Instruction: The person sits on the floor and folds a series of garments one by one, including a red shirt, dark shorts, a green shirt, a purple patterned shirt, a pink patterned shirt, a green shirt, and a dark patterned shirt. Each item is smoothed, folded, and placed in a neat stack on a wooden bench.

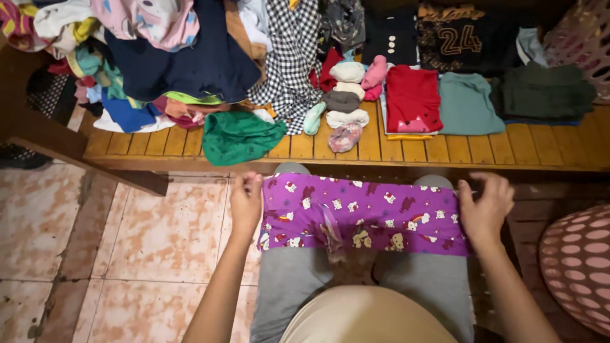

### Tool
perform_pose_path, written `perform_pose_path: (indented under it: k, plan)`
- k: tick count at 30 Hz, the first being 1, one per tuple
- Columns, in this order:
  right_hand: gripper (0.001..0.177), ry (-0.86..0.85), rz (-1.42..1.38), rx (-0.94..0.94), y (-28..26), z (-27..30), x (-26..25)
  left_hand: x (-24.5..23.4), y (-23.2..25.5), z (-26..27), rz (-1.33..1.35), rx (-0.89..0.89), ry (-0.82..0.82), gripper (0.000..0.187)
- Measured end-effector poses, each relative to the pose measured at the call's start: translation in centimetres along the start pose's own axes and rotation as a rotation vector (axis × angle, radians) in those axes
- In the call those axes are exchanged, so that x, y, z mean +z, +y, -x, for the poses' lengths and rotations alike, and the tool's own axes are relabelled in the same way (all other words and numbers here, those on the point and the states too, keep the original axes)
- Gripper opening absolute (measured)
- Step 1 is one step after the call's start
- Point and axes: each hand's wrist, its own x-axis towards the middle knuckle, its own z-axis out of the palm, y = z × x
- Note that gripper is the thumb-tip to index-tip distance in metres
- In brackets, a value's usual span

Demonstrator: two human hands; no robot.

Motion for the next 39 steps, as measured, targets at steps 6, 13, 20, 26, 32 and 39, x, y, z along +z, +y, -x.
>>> perform_pose_path:
  k: [6,13,20,26,32,39]
  plan:
    - [0.026,-0.613,-0.633,-0.475,-13.6,0.1,-0.5,-1.6,8.9,2.2,-0.23,0.134,-0.518,0.024]
    - [0.024,-0.818,-0.843,-0.243,-18.4,0.9,2.6,-1.9,8.3,2.7,0.129,0.005,-0.52,0.014]
    - [0.079,-0.853,-1.222,0.329,-18.9,0.6,5.3,-1.5,7.1,3.2,0.176,-0.292,-0.451,0.036]
    - [0.051,-0.815,-0.919,0.264,-20.1,0.9,4.6,-2.3,7.5,3.9,-0.054,0.027,-0.462,0.028]
    - [0.033,-0.174,-0.489,-0.213,-12.2,0.8,1.1,-1.9,9.5,3.9,-0.298,0.136,-0.372,0.028]
    - [0.036,-0.378,-0.799,0.965,2.5,2.6,0.1,0.9,9.7,2.2,-0.617,0.055,-0.24,0.09]
